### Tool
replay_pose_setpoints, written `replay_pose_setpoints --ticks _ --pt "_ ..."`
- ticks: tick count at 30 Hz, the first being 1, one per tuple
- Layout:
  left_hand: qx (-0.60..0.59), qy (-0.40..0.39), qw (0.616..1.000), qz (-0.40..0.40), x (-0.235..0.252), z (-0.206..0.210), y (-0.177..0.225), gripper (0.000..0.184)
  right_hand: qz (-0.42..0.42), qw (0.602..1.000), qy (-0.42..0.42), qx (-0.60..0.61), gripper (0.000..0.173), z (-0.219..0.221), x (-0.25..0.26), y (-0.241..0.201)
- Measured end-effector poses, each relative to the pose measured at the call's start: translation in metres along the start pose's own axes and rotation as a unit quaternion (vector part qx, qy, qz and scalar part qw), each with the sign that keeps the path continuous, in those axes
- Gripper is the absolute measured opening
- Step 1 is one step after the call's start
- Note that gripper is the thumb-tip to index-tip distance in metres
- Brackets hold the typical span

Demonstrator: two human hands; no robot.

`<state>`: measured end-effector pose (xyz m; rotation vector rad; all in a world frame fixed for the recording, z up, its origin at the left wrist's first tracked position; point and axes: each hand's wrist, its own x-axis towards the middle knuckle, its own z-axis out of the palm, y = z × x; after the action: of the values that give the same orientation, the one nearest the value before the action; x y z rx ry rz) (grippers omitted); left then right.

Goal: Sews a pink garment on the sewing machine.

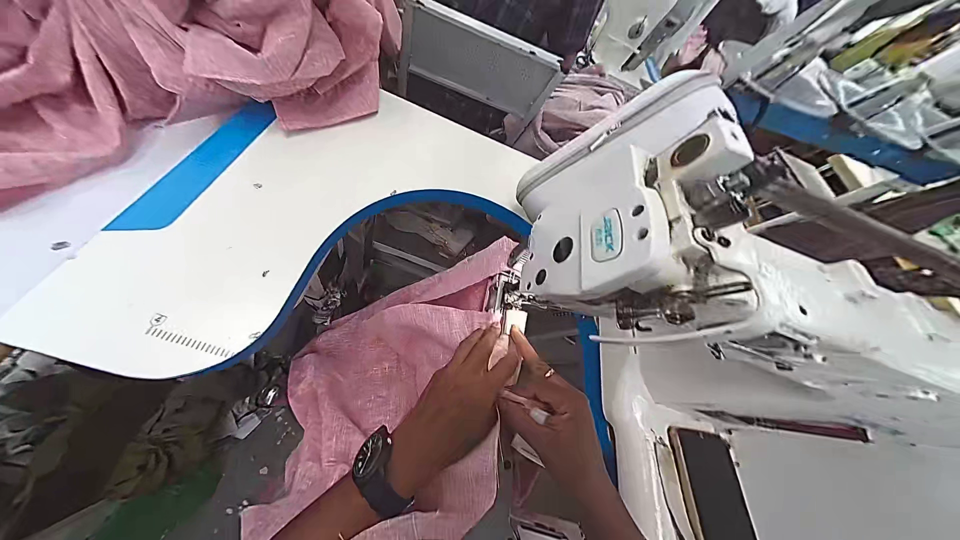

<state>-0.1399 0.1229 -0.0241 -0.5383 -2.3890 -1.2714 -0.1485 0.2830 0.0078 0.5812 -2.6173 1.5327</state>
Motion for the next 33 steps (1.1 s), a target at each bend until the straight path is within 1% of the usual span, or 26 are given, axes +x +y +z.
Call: replay_pose_setpoints --ticks 3,6,8,9,11,12,14,16,17,18,19,20,21,22,23,24,25,26,27,28,29,30,31,32,33 --pt "0.015 -0.019 1.0 -0.004 0.006 0.002 -0.001 0.03 0.046 0.994 -0.03 0.098 0.016 -0.006 0.007 0.006" --pt "0.023 -0.018 1.0 -0.011 0.009 0.003 0.001 0.034 0.054 0.994 -0.036 0.089 0.018 -0.006 0.009 0.005" --pt "0.015 -0.01 1.0 -0.021 0.01 0.005 0.001 0.036 0.05 0.996 -0.027 0.064 0.016 -0.004 0.007 0.003" --pt "0.011 -0.003 1.0 -0.029 0.011 0.006 0.0 0.034 0.045 0.998 -0.018 0.051 0.014 -0.001 0.007 0.002" --pt "-0.007 0.007 0.999 -0.047 0.012 0.01 -0.001 0.031 0.04 0.999 0.015 -0.005 0.012 0.008 0.001 -0.004" --pt "-0.021 0.018 0.998 -0.053 0.014 0.011 -0.003 0.028 0.032 0.997 0.037 -0.054 0.014 0.014 0.0 -0.008" --pt "-0.043 0.056 0.996 -0.057 0.022 0.017 -0.007 0.023 0.006 0.986 0.076 -0.152 0.019 0.026 0.002 -0.02" --pt "-0.057 0.066 0.995 -0.055 0.026 0.019 -0.01 0.021 -0.005 0.971 0.098 -0.219 0.022 0.032 -0.002 -0.031" --pt "-0.066 0.053 0.995 -0.057 0.025 0.016 -0.012 0.02 -0.006 0.96 0.102 -0.261 0.024 0.029 -0.01 -0.038" --pt "-0.075 0.026 0.994 -0.071 0.022 0.008 -0.01 0.023 -0.004 0.945 0.103 -0.31 0.027 0.021 -0.024 -0.049" --pt "-0.098 -0.02 0.989 -0.112 0.017 -0.01 -0.004 0.034 -0.002 0.932 0.092 -0.349 0.03 0.007 -0.04 -0.061" --pt "-0.124 -0.087 0.974 -0.17 0.01 -0.033 0.005 0.046 0.011 0.927 0.066 -0.368 0.029 -0.01 -0.057 -0.073" --pt "-0.145 -0.163 0.952 -0.215 0.002 -0.053 0.012 0.053 0.02 0.92 0.038 -0.39 0.025 -0.027 -0.07 -0.078" --pt "-0.168 -0.237 0.927 -0.239 -0.008 -0.065 0.021 0.054 0.003 0.898 0.016 -0.441 0.022 -0.044 -0.078 -0.075" --pt "-0.181 -0.277 0.913 -0.24 -0.021 -0.069 0.03 0.047 -0.036 0.86 0.008 -0.509 0.021 -0.058 -0.081 -0.067" --pt "-0.193 -0.264 0.918 -0.225 -0.034 -0.067 0.038 0.038 -0.08 0.82 0.014 -0.567 0.02 -0.066 -0.08 -0.061" --pt "-0.212 -0.225 0.929 -0.204 -0.045 -0.061 0.042 0.033 -0.123 0.789 0.015 -0.602 0.019 -0.068 -0.074 -0.063" --pt "-0.231 -0.178 0.935 -0.2 -0.054 -0.053 0.044 0.032 -0.148 0.776 -0.001 -0.613 0.017 -0.062 -0.07 -0.073" --pt "-0.235 -0.146 0.937 -0.215 -0.06 -0.048 0.046 0.035 -0.166 0.772 -0.018 -0.613 0.016 -0.051 -0.069 -0.082" --pt "-0.209 -0.141 0.938 -0.236 -0.063 -0.048 0.05 0.046 -0.177 0.775 -0.03 -0.606 0.016 -0.039 -0.071 -0.084" --pt "-0.177 -0.169 0.931 -0.271 -0.06 -0.053 0.054 0.062 -0.178 0.783 -0.035 -0.594 0.018 -0.03 -0.072 -0.079" --pt "-0.164 -0.194 0.921 -0.295 -0.056 -0.057 0.057 0.069 -0.17 0.794 -0.039 -0.583 0.019 -0.026 -0.072 -0.07" --pt "-0.171 -0.217 0.912 -0.303 -0.052 -0.06 0.059 0.065 -0.156 0.8 -0.04 -0.578 0.021 -0.026 -0.072 -0.063" --pt "-0.193 -0.217 0.913 -0.287 -0.051 -0.062 0.06 0.056 -0.139 0.804 -0.041 -0.576 0.02 -0.027 -0.072 -0.061" --pt "-0.215 -0.213 0.919 -0.253 -0.053 -0.062 0.057 0.049 -0.121 0.811 -0.045 -0.57 0.02 -0.027 -0.073 -0.065"
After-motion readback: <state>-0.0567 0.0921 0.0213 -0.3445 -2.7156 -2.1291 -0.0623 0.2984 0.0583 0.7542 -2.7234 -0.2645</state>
